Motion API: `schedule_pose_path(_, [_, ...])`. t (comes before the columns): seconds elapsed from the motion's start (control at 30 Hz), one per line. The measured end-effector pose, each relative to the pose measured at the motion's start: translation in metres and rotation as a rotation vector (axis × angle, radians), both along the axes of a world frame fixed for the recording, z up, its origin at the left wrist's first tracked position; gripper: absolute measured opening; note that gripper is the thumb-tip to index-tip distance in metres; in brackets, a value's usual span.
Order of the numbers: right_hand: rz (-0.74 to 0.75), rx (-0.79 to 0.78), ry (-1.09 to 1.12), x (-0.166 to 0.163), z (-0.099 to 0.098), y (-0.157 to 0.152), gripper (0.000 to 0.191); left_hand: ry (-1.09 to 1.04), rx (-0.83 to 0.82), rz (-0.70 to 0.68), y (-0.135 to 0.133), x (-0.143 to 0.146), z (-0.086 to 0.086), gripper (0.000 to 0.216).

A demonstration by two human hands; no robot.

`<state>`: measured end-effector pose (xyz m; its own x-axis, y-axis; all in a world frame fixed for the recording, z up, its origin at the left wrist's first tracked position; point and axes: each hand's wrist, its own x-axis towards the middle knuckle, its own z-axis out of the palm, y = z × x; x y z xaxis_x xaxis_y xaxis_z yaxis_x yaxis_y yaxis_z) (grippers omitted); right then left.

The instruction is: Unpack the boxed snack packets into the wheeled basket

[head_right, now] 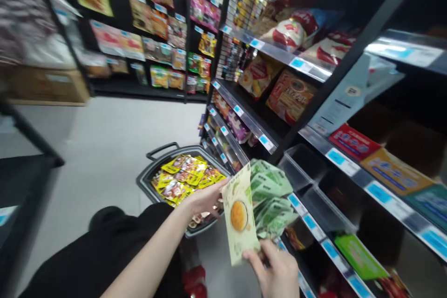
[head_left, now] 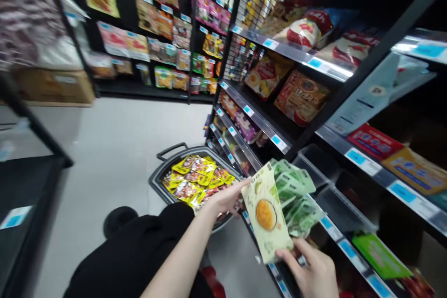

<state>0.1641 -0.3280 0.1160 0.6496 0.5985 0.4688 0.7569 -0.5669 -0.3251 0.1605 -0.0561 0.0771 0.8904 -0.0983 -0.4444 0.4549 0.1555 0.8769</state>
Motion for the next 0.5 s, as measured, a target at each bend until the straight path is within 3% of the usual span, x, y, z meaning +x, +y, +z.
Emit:
schedule_pose_path(0.07, [0.121,0.077,-0.122,0.008,0.017,0.051,0.044,-0.223,-0.458,0.2,0.001,-0.003,0.006,0.079])
schedule_pose_path(0.13, [0.197,0.106,-0.231,0.014,0.026,0.098,0.043,-0.428,-0.734,0.431,0.0,-0.004,0.008,0.068])
schedule_pose_path(0.2, [0.247,0.092,-0.32,0.016,0.027,0.135,0.044,-0.477,-0.917,0.552,0.001,-0.005,0.007,0.06])
schedule_pose_path(0.33, [0.341,0.092,-0.42,0.013,0.022,0.169,0.033,-0.429,-1.088,0.774,0.009,-0.007,0.007,0.059])
schedule_pose_path(0.43, [0.28,0.207,-0.566,0.01,0.035,0.167,0.02,-0.359,-1.179,0.754,0.014,-0.008,0.008,0.061])
schedule_pose_path(0.5, [0.197,0.246,-0.596,0.014,0.053,0.161,0.026,-0.347,-1.241,0.693,0.015,-0.006,0.008,0.064])
